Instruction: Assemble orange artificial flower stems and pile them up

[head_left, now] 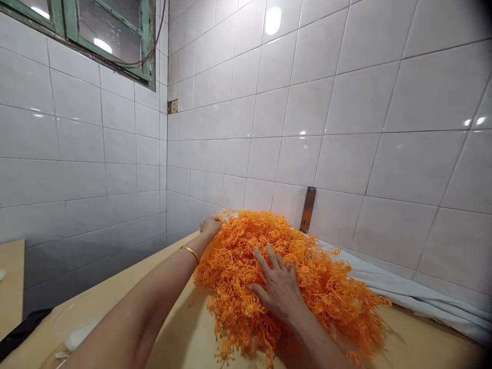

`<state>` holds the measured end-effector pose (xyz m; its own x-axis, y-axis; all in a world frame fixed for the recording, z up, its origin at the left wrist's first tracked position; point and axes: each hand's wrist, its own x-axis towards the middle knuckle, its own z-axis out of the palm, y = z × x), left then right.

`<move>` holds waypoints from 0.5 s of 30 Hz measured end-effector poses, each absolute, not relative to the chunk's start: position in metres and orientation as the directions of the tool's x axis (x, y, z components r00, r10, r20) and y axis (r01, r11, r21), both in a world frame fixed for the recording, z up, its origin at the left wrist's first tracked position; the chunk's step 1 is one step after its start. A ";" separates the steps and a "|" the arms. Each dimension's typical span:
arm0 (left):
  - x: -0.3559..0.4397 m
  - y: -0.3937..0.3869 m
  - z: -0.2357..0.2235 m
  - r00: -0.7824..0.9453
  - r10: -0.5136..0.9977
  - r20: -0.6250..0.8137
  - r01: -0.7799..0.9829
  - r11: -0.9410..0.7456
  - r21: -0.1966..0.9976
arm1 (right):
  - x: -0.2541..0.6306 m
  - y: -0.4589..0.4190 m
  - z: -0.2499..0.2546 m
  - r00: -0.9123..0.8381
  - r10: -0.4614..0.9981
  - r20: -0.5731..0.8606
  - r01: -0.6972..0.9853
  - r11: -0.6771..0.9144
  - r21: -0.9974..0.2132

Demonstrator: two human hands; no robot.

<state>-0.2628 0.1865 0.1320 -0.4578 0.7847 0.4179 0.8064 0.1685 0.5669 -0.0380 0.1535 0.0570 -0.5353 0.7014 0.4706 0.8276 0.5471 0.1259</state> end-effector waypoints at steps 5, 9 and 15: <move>-0.251 0.206 0.184 -0.433 0.658 0.616 0.786 -0.060 0.616 | -0.048 0.165 0.034 -0.469 0.810 0.351 0.880 0.460 0.116; -0.239 0.203 0.237 -0.378 0.453 0.808 0.647 -0.495 0.580 | -0.048 0.167 0.032 -0.442 0.818 0.367 0.894 0.438 0.099; -0.203 0.175 0.176 -0.005 0.824 0.567 0.916 -0.224 0.334 | -0.041 0.164 0.036 -0.476 0.816 0.328 0.871 0.490 0.047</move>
